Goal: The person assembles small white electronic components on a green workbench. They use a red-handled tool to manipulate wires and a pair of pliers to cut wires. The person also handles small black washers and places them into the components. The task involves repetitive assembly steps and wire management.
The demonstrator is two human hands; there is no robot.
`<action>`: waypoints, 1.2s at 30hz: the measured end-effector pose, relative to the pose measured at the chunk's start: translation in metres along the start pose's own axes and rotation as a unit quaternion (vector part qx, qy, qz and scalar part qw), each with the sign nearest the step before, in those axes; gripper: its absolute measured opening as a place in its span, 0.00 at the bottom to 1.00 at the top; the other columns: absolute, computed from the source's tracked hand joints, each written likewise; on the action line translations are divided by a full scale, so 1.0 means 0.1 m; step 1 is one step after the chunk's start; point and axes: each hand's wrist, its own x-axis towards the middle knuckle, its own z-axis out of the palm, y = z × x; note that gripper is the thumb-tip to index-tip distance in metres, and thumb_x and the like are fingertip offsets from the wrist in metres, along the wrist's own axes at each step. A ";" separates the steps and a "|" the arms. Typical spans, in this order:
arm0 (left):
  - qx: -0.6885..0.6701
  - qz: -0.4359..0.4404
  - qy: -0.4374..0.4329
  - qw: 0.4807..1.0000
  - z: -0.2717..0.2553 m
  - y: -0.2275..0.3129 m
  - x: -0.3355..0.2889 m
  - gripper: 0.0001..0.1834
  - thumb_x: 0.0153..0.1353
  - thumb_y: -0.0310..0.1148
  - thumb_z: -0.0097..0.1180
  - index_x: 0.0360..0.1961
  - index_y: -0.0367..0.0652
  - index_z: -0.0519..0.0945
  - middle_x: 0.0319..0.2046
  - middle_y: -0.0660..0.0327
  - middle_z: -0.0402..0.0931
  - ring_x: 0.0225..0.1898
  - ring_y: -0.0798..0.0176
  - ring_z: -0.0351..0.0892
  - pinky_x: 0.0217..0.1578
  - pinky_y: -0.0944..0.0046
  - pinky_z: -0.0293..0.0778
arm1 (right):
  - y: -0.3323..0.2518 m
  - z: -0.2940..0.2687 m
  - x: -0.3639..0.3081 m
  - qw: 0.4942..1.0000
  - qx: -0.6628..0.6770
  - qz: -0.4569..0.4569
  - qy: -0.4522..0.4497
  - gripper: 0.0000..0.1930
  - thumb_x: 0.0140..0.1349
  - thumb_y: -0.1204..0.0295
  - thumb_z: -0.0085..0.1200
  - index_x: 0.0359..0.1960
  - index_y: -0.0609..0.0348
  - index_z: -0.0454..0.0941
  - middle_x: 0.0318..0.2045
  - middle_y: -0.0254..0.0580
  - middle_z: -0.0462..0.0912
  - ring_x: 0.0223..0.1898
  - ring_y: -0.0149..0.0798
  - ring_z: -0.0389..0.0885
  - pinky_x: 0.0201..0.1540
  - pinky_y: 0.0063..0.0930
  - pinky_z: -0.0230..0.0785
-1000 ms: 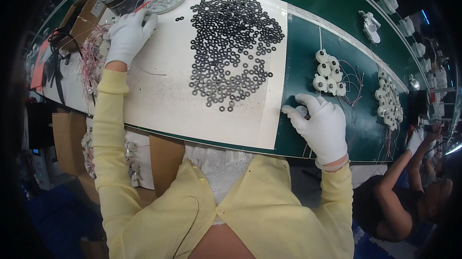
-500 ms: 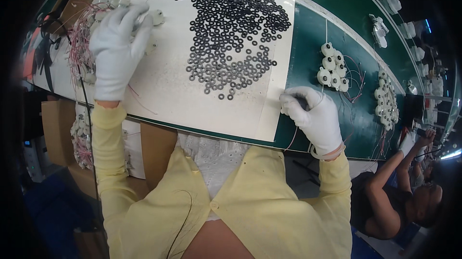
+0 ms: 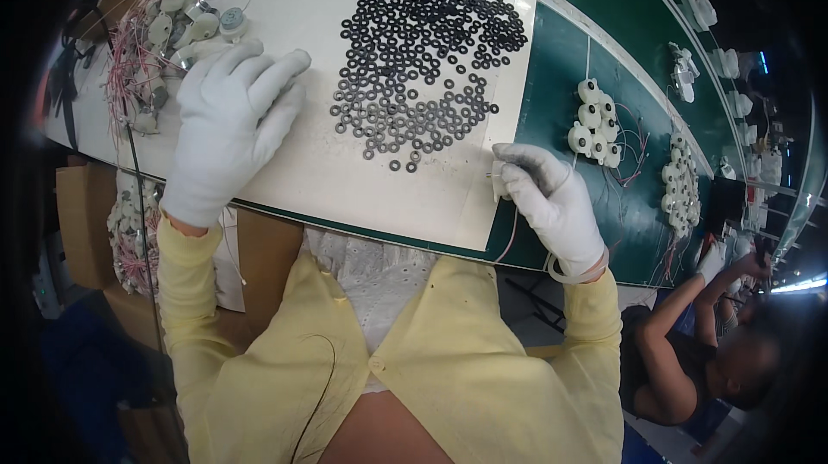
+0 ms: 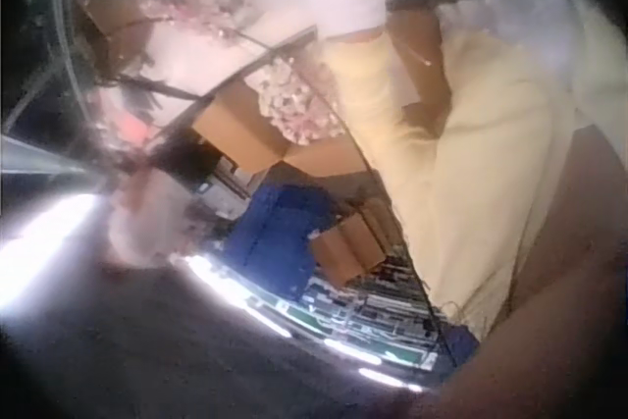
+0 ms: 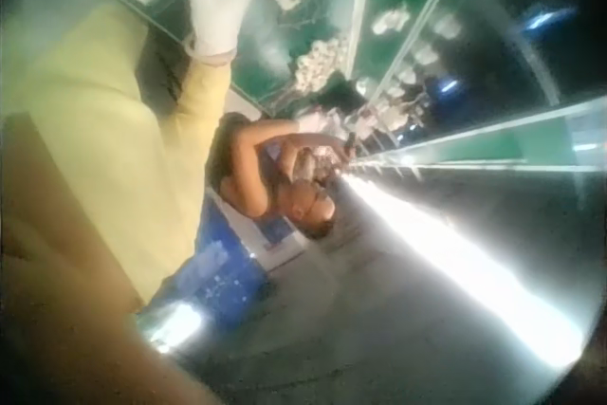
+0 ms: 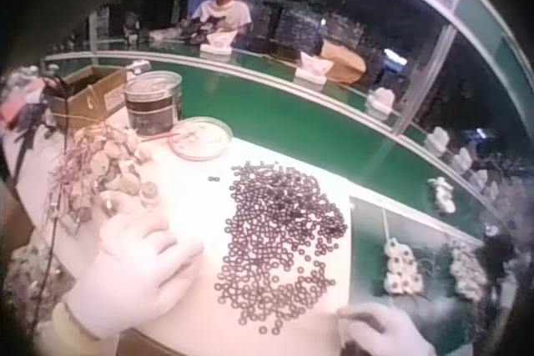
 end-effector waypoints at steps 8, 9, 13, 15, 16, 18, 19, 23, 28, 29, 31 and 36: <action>-0.035 -0.043 0.055 0.997 0.05 0.11 -0.20 0.14 0.53 0.30 0.66 0.42 0.43 0.81 0.31 0.63 0.80 0.39 0.53 0.81 0.41 0.54 0.73 | -0.15 0.18 0.08 0.998 -0.024 -0.014 -0.061 0.17 0.70 0.76 0.48 0.58 0.71 0.71 0.38 0.35 0.78 0.38 0.27 0.74 0.46 0.22 0.69; -0.042 -0.052 0.062 0.996 0.08 0.12 -0.21 0.14 0.52 0.30 0.66 0.41 0.43 0.81 0.30 0.63 0.79 0.38 0.53 0.80 0.40 0.54 0.74 | -0.18 0.22 0.10 0.997 -0.018 -0.019 -0.069 0.17 0.70 0.76 0.48 0.58 0.71 0.71 0.38 0.36 0.78 0.38 0.27 0.74 0.47 0.22 0.69; -0.060 -0.081 0.083 0.991 0.21 0.19 -0.21 0.13 0.52 0.29 0.65 0.40 0.43 0.80 0.28 0.63 0.77 0.34 0.55 0.79 0.36 0.56 0.74 | -0.13 0.40 0.16 0.996 -0.031 -0.058 -0.054 0.16 0.69 0.75 0.50 0.56 0.71 0.72 0.39 0.38 0.81 0.39 0.26 0.77 0.46 0.22 0.72; -0.056 -0.086 0.090 0.991 0.25 0.21 -0.19 0.13 0.52 0.29 0.66 0.39 0.43 0.80 0.27 0.63 0.77 0.33 0.55 0.79 0.35 0.56 0.74 | -0.12 0.47 0.20 0.989 -0.104 -0.088 -0.061 0.16 0.68 0.75 0.51 0.55 0.70 0.72 0.37 0.39 0.83 0.37 0.27 0.80 0.44 0.22 0.74; -0.051 -0.085 0.094 0.991 0.26 0.20 -0.18 0.13 0.51 0.29 0.66 0.39 0.43 0.81 0.27 0.63 0.77 0.34 0.55 0.79 0.35 0.56 0.74 | -0.12 0.50 0.22 0.983 -0.140 -0.103 -0.064 0.15 0.68 0.75 0.51 0.54 0.69 0.72 0.36 0.39 0.84 0.36 0.27 0.82 0.42 0.22 0.75; -0.035 -0.074 0.112 0.990 0.26 0.19 -0.17 0.13 0.50 0.29 0.66 0.39 0.44 0.81 0.27 0.63 0.77 0.35 0.54 0.80 0.36 0.56 0.74 | -0.10 0.60 0.29 0.954 -0.244 -0.175 -0.028 0.12 0.63 0.75 0.56 0.48 0.63 0.76 0.30 0.38 0.87 0.31 0.33 0.87 0.35 0.25 0.77; -0.023 -0.064 0.126 0.990 0.25 0.18 -0.16 0.13 0.49 0.29 0.66 0.38 0.45 0.82 0.27 0.63 0.77 0.36 0.54 0.80 0.37 0.56 0.74 | -0.12 0.63 0.31 0.938 -0.285 -0.195 -0.020 0.11 0.62 0.74 0.57 0.46 0.61 0.76 0.30 0.38 0.87 0.30 0.35 0.87 0.34 0.26 0.77; -0.021 -0.044 0.180 0.982 0.19 0.19 -0.17 0.14 0.47 0.30 0.67 0.37 0.48 0.83 0.28 0.64 0.77 0.39 0.55 0.80 0.40 0.56 0.75 | -0.28 0.67 0.34 0.875 -0.419 -0.241 -0.020 0.11 0.56 0.72 0.62 0.41 0.55 0.78 0.28 0.34 0.87 0.28 0.40 0.87 0.29 0.28 0.76; -0.055 -0.058 0.154 0.985 -0.04 0.39 -0.22 0.15 0.44 0.33 0.67 0.37 0.49 0.83 0.28 0.66 0.77 0.42 0.57 0.79 0.41 0.57 0.75 | -0.37 0.64 0.34 0.797 -0.509 -0.325 -0.019 0.14 0.53 0.71 0.66 0.42 0.50 0.79 0.26 0.31 0.85 0.26 0.39 0.84 0.27 0.31 0.70; -0.071 -0.062 0.135 0.986 -0.05 0.40 -0.23 0.16 0.43 0.34 0.66 0.37 0.49 0.83 0.29 0.66 0.76 0.42 0.57 0.79 0.41 0.57 0.75 | -0.38 0.64 0.33 0.790 -0.519 -0.327 -0.018 0.14 0.52 0.70 0.67 0.42 0.50 0.79 0.25 0.30 0.84 0.25 0.39 0.83 0.27 0.32 0.69; -0.092 -0.044 0.130 0.986 0.05 0.41 -0.28 0.17 0.42 0.34 0.66 0.37 0.48 0.83 0.29 0.66 0.77 0.43 0.57 0.79 0.41 0.56 0.75 | -0.39 0.62 0.32 0.774 -0.529 -0.347 -0.020 0.14 0.52 0.70 0.67 0.41 0.49 0.80 0.24 0.30 0.83 0.24 0.39 0.81 0.28 0.32 0.66; -0.115 -0.042 0.115 0.986 0.13 0.40 -0.35 0.17 0.41 0.34 0.65 0.37 0.48 0.83 0.31 0.65 0.77 0.45 0.55 0.79 0.41 0.55 0.75 | -0.56 0.53 0.22 0.713 -0.612 -0.336 -0.061 0.13 0.52 0.68 0.67 0.40 0.47 0.80 0.22 0.29 0.80 0.22 0.38 0.77 0.28 0.32 0.62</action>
